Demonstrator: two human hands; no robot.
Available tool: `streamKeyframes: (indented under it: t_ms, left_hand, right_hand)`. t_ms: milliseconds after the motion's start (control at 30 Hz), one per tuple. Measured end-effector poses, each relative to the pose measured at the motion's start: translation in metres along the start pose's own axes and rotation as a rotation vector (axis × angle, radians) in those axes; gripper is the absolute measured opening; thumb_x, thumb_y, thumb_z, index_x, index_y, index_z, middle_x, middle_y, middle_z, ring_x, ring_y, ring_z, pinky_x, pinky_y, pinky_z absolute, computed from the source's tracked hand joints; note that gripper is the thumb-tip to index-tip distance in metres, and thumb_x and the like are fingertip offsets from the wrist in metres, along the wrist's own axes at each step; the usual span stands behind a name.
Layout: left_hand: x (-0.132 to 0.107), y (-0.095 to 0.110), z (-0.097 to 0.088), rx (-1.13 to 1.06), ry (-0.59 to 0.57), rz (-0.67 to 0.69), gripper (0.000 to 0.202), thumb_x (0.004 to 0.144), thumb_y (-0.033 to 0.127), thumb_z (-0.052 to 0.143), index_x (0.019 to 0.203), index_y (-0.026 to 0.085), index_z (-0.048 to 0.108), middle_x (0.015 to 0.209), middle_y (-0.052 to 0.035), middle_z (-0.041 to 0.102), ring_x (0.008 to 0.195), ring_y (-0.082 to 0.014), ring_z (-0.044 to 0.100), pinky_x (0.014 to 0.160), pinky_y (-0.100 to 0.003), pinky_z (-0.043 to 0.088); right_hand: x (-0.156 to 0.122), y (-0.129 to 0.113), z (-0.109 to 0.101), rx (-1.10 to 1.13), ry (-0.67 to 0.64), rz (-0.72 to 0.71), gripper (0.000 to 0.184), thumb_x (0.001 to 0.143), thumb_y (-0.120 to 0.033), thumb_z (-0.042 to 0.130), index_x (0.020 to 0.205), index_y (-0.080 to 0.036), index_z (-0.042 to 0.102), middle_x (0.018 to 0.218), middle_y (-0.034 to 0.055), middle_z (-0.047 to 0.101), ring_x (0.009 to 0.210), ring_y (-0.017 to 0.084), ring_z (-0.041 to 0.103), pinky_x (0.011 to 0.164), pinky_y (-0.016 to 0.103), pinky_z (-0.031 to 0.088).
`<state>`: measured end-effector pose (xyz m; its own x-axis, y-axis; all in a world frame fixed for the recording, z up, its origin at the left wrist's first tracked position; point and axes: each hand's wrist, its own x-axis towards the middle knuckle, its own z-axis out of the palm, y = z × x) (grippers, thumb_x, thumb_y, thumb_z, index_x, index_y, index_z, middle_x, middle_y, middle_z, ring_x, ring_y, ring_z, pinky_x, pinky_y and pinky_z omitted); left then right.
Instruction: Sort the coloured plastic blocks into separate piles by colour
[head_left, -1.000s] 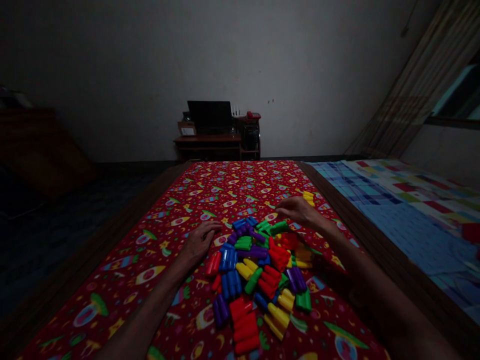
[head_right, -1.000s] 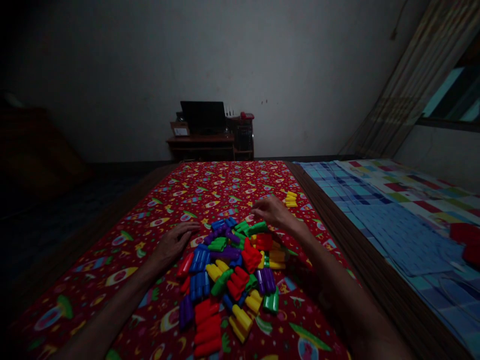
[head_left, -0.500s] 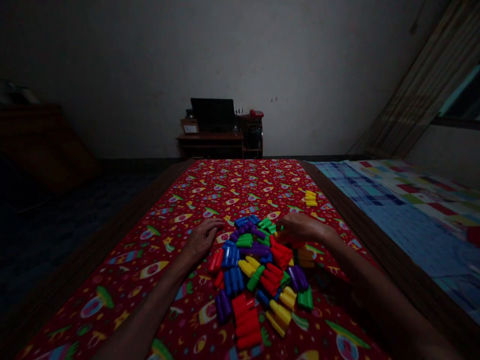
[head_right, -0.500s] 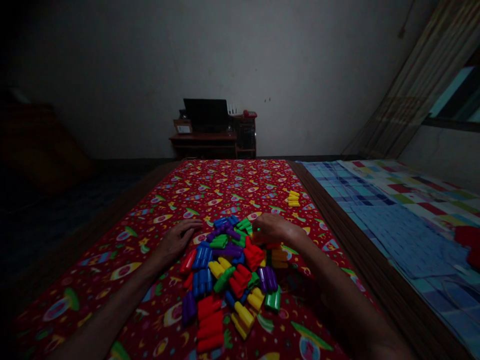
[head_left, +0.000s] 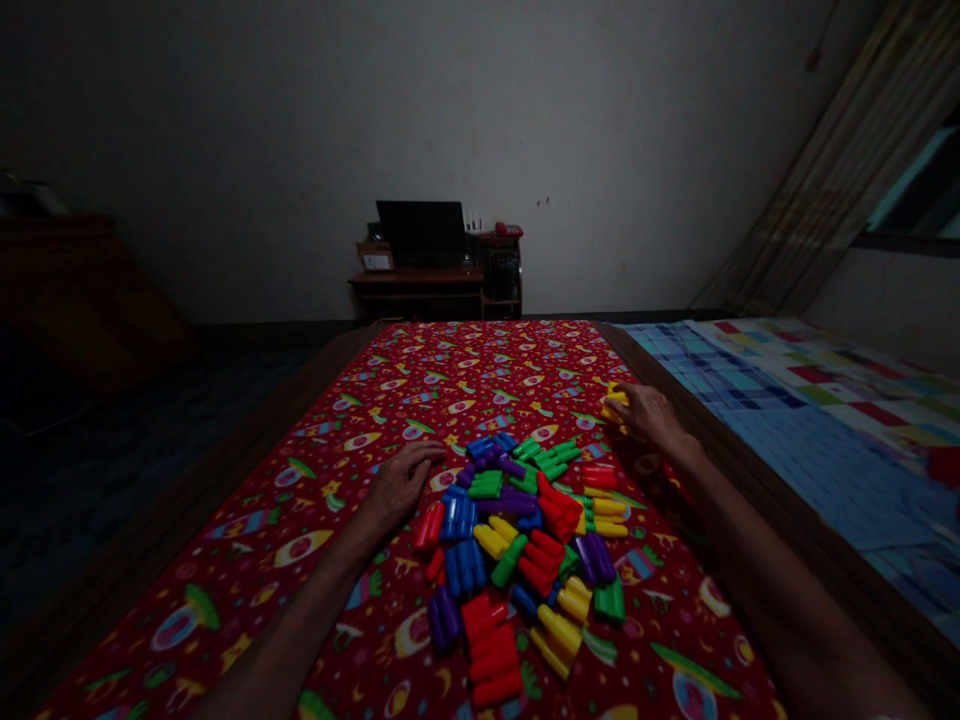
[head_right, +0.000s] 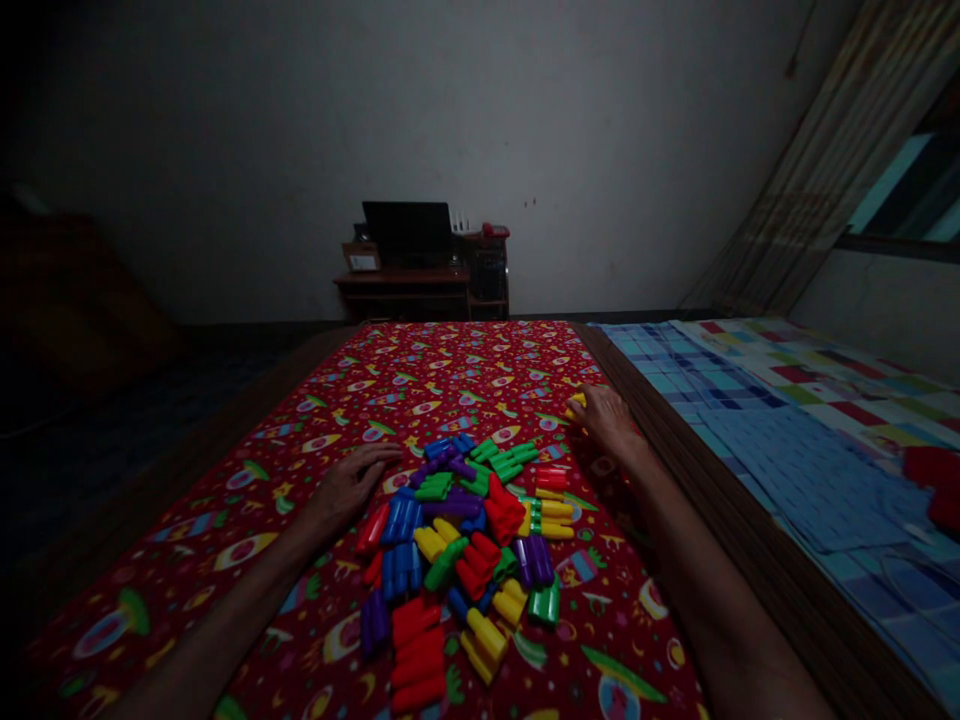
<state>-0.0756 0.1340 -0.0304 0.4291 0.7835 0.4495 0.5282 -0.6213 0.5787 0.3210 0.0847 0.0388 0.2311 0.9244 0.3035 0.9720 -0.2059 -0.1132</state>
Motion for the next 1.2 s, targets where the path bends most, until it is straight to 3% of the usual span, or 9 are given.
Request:
streamKeyframes:
  t_ms: [100,233,300,400,567,733,967,1067,1200]
  left_hand:
    - [0.0,0.0,0.0,0.003,0.0,-0.001,0.032,0.087,0.028,0.041,0.092,0.019,0.072,0.105,-0.0086,0.072,0.101,-0.0214,0.065,0.093,-0.039,0.052]
    - [0.0,0.001,0.0,-0.008,0.006,-0.006,0.031,0.087,0.028,0.042,0.092,0.021,0.072,0.103,-0.0072,0.073,0.101,-0.0212,0.066,0.093,-0.039,0.052]
    - [0.0,0.001,-0.001,-0.014,0.001,-0.011,0.031,0.087,0.028,0.043,0.093,0.021,0.072,0.104,-0.007,0.073,0.102,-0.0212,0.065,0.094,-0.039,0.052]
    - [0.0,0.0,0.0,-0.014,-0.003,-0.011,0.032,0.088,0.029,0.041,0.094,0.02,0.072,0.106,-0.008,0.072,0.103,-0.0218,0.065,0.095,-0.04,0.051]
    - [0.0,-0.002,0.001,-0.001,-0.007,-0.005,0.033,0.088,0.029,0.041,0.094,0.019,0.071,0.105,-0.0092,0.072,0.102,-0.0224,0.065,0.094,-0.04,0.052]
    - [0.001,-0.001,0.0,-0.003,-0.009,0.004,0.033,0.088,0.03,0.04,0.093,0.019,0.071,0.107,-0.0093,0.071,0.103,-0.0221,0.065,0.094,-0.04,0.052]
    - [0.001,-0.004,0.0,0.002,-0.013,0.011,0.034,0.088,0.032,0.04,0.093,0.02,0.071,0.105,-0.0083,0.072,0.102,-0.0224,0.065,0.093,-0.039,0.052]
    - [0.001,-0.005,0.0,0.007,-0.01,0.012,0.033,0.088,0.031,0.041,0.093,0.021,0.072,0.105,-0.0081,0.072,0.101,-0.0221,0.066,0.092,-0.039,0.053]
    - [0.001,-0.005,0.001,0.003,0.009,0.013,0.033,0.088,0.031,0.041,0.092,0.021,0.072,0.104,-0.0079,0.072,0.1,-0.0217,0.066,0.091,-0.038,0.053]
  right_hand:
    - [-0.001,-0.004,-0.018,0.039,0.005,-0.043,0.032,0.091,-0.033,0.049,0.106,-0.013,0.069,0.098,0.0139,0.073,0.086,0.022,0.066,0.066,0.026,0.041]
    - [-0.015,-0.03,-0.054,0.202,-0.431,-0.266,0.032,0.088,-0.034,0.053,0.072,-0.014,0.072,0.067,0.0071,0.072,0.06,0.015,0.062,0.054,0.022,0.036]
    - [-0.025,-0.046,-0.06,0.272,-0.67,-0.381,0.026,0.084,-0.03,0.057,0.068,-0.015,0.072,0.061,0.0039,0.07,0.055,0.013,0.06,0.051,0.02,0.035]
    - [-0.034,-0.062,-0.054,0.205,-0.786,-0.449,0.017,0.079,-0.019,0.058,0.074,-0.017,0.075,0.063,0.0029,0.071,0.055,0.013,0.06,0.05,0.02,0.034]
    - [-0.029,-0.059,-0.041,0.004,-0.584,-0.406,0.019,0.079,-0.023,0.061,0.089,-0.019,0.077,0.081,0.007,0.074,0.069,0.017,0.064,0.053,0.022,0.032]
    - [-0.041,-0.043,-0.038,0.071,-0.586,-0.408,0.021,0.081,-0.024,0.06,0.095,-0.018,0.074,0.083,0.0069,0.073,0.072,0.016,0.063,0.055,0.021,0.033]
    - [-0.062,-0.05,-0.032,0.016,-0.541,-0.408,0.016,0.082,-0.025,0.057,0.085,-0.018,0.072,0.079,0.0065,0.07,0.065,0.013,0.058,0.053,0.022,0.028]
    - [-0.047,-0.037,-0.028,0.084,-0.372,-0.331,0.021,0.085,-0.026,0.053,0.082,-0.016,0.071,0.076,0.0059,0.069,0.064,0.014,0.057,0.055,0.022,0.031]
    - [-0.025,-0.001,-0.01,0.082,-0.039,-0.091,0.028,0.089,-0.028,0.047,0.096,-0.016,0.072,0.092,0.01,0.072,0.081,0.019,0.064,0.064,0.024,0.039]
